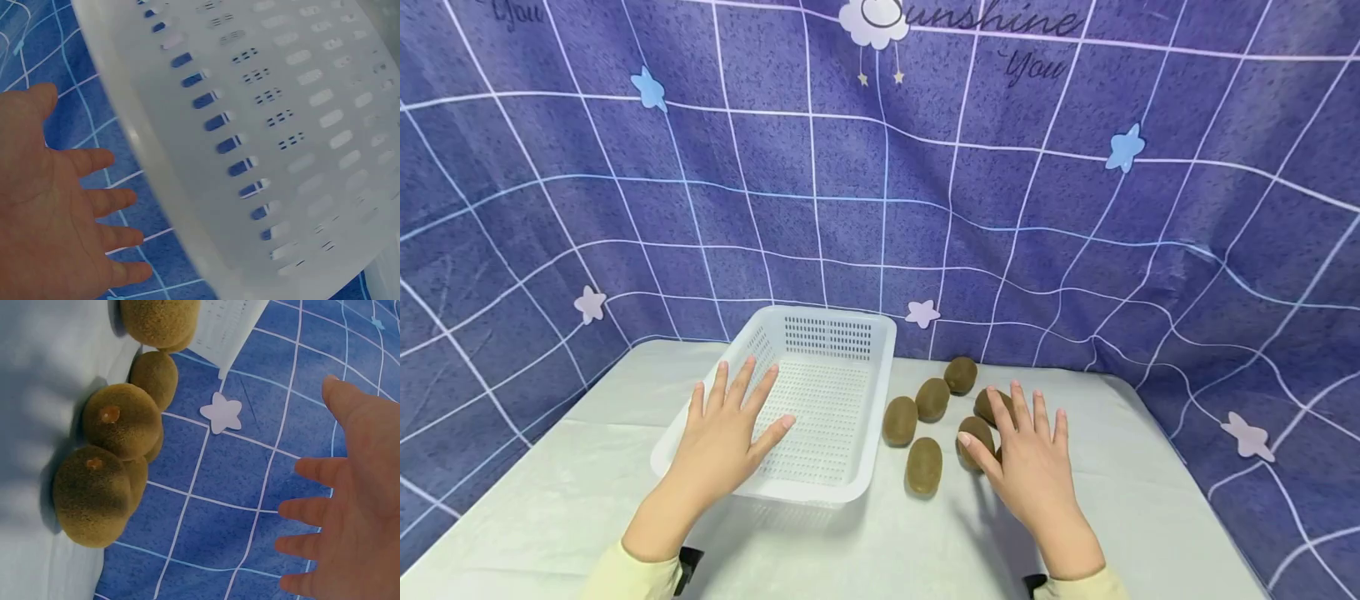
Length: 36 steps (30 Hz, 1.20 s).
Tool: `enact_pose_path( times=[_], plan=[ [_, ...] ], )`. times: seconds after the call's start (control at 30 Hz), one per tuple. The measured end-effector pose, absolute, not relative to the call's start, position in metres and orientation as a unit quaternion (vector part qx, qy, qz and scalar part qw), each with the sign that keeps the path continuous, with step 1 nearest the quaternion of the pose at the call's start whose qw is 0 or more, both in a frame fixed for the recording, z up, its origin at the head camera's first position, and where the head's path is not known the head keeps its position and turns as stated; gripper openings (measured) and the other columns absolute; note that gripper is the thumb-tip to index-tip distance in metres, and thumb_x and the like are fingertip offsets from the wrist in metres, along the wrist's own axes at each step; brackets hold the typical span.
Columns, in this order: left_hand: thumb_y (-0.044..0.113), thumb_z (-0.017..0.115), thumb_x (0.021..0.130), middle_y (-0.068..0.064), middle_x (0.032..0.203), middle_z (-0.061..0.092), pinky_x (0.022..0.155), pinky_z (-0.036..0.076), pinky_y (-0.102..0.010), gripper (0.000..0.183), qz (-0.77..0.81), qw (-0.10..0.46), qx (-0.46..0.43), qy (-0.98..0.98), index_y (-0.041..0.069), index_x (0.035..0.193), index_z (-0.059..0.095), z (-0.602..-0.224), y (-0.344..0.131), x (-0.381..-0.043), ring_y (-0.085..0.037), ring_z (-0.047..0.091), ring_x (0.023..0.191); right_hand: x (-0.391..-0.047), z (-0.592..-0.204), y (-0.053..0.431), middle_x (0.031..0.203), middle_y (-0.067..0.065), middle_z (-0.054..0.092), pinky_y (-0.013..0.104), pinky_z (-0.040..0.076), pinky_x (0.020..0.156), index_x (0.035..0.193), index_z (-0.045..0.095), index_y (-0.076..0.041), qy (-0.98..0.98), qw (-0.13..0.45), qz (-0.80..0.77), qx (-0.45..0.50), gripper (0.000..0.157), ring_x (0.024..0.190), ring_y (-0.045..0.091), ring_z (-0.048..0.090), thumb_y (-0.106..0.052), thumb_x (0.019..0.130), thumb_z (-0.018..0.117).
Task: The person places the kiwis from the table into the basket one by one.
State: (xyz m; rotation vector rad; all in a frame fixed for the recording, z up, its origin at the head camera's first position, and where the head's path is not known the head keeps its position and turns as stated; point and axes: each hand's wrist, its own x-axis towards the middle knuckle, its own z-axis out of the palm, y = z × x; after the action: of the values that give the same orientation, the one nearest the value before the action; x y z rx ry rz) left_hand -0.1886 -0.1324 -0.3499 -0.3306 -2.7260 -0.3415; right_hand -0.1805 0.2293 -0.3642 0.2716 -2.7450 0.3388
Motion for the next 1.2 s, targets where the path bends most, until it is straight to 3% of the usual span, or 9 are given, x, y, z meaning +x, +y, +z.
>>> enact_pose_path(
  times=[0.37, 0.7, 1.2],
  plan=[
    [0.053, 0.049, 0.095, -0.018, 0.153, 0.032, 0.113, 0.01, -0.063, 0.066, -0.098, 0.223, -0.137, -0.96, 0.015, 0.148, 0.039, -0.34, -0.127, -0.164, -0.044, 0.015, 0.143, -0.184, -0.364, 0.23, 0.149, 0.026, 0.033, 0.069, 0.012, 0.108, 0.146, 0.037, -0.007, -0.962, 0.211, 0.133, 0.114, 0.066, 0.136, 0.052, 0.024, -0.05, 0.097, 0.048],
    [0.046, 0.055, 0.095, -0.017, 0.149, 0.038, 0.112, 0.017, -0.062, 0.062, -0.083, 0.245, -0.143, -0.955, 0.015, 0.146, 0.042, -0.339, -0.121, -0.138, -0.045, 0.026, 0.139, -0.189, -0.37, 0.235, 0.147, 0.027, 0.035, 0.069, 0.015, 0.107, 0.146, 0.037, -0.005, -0.959, 0.214, 0.144, 0.116, 0.064, 0.133, 0.052, 0.027, -0.047, 0.099, 0.048],
    [0.038, 0.058, 0.094, -0.019, 0.142, 0.047, 0.11, 0.021, -0.063, 0.057, -0.119, 0.274, -0.144, -0.944, 0.01, 0.142, 0.046, -0.353, -0.113, -0.118, -0.046, 0.033, 0.135, -0.199, -0.381, 0.246, 0.141, 0.03, 0.042, 0.066, 0.025, 0.102, 0.142, 0.041, -0.001, -0.948, 0.244, 0.158, 0.13, 0.058, 0.127, 0.052, 0.036, -0.038, 0.098, 0.052]
  ],
)
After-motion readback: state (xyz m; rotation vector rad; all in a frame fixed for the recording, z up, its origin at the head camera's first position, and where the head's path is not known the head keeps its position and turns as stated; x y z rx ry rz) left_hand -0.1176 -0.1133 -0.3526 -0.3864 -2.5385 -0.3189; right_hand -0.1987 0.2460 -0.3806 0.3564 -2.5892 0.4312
